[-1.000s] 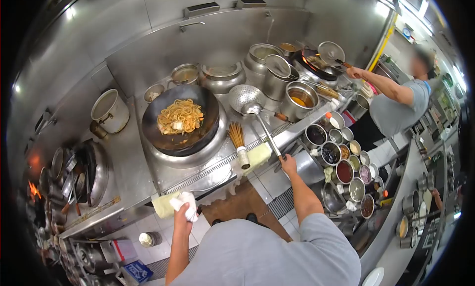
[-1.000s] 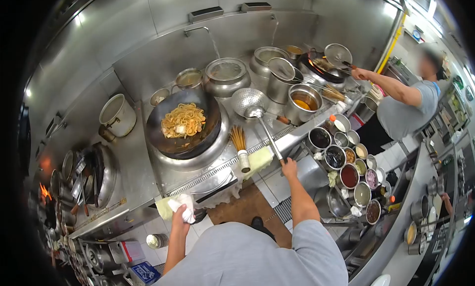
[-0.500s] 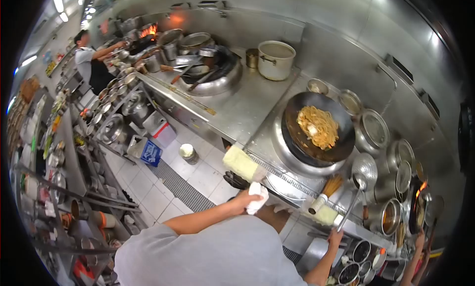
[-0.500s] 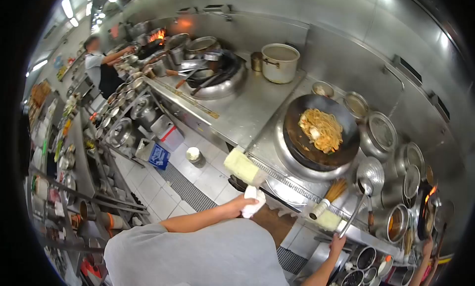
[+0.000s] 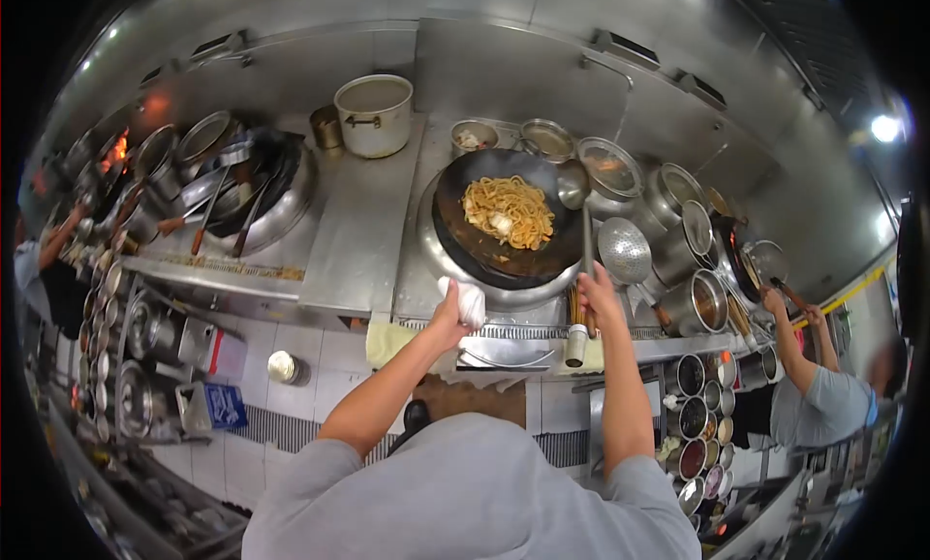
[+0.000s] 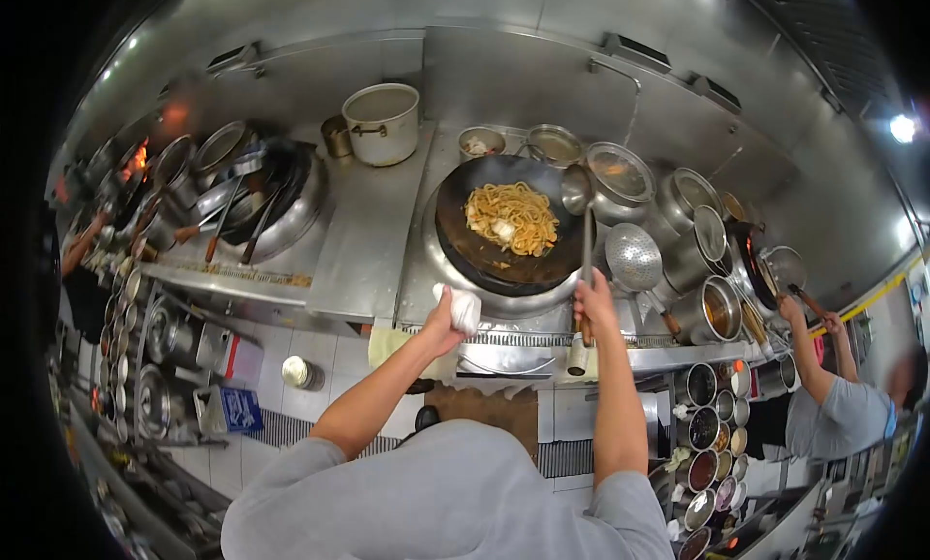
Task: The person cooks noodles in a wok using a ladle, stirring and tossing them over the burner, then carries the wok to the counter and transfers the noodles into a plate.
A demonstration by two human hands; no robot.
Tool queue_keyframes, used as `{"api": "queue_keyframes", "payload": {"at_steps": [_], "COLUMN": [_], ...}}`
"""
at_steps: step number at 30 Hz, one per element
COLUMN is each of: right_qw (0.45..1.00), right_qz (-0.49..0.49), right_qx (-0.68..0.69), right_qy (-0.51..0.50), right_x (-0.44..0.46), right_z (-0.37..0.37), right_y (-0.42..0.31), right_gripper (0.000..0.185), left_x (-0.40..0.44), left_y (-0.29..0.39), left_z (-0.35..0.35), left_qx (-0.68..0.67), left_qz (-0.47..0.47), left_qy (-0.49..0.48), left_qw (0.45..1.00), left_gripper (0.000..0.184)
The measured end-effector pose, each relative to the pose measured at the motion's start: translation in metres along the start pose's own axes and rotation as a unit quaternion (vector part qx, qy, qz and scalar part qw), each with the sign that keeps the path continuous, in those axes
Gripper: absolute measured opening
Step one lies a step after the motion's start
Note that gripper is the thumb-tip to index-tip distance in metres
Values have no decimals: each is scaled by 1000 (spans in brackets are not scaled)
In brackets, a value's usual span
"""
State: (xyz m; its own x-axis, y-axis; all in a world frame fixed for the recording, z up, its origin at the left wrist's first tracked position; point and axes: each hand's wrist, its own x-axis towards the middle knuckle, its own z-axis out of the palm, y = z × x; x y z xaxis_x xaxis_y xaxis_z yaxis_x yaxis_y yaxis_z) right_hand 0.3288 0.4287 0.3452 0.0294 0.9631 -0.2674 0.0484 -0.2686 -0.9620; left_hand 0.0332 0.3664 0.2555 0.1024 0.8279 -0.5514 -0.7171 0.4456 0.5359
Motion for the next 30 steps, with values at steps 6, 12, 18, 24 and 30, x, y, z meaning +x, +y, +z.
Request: {"api": "queue_keyframes", "payload": {"at_steps": [6,12,18,24,30], "right_qw": [995,989,804,625,914], "right_qz": [49,52,-290,-291,-3], "right_qx": [-71,-115,-515,-720,-390], "right_qy": [44,-81,-70,79,-114], "right_x": [56,78,50,-40,-75], "right_z": [88,97,11,-45,-54], "right_y": [17,4,41,2,-60], "right_gripper": [26,54,68,71,56], "left_x": [67,91,97,166,104], "left_y": [8,-8,8,-36,9], "left_z": [57,74,70,46,54], "left_qx": [-30,-75,-51,-41,55], "left_qz": [-92,-26,-77,-15,-20], "left_qy": [13,66,69,55,89], "left_qw": [995,995,993,998,994], "left_gripper": [57,40,28,19,18]}}
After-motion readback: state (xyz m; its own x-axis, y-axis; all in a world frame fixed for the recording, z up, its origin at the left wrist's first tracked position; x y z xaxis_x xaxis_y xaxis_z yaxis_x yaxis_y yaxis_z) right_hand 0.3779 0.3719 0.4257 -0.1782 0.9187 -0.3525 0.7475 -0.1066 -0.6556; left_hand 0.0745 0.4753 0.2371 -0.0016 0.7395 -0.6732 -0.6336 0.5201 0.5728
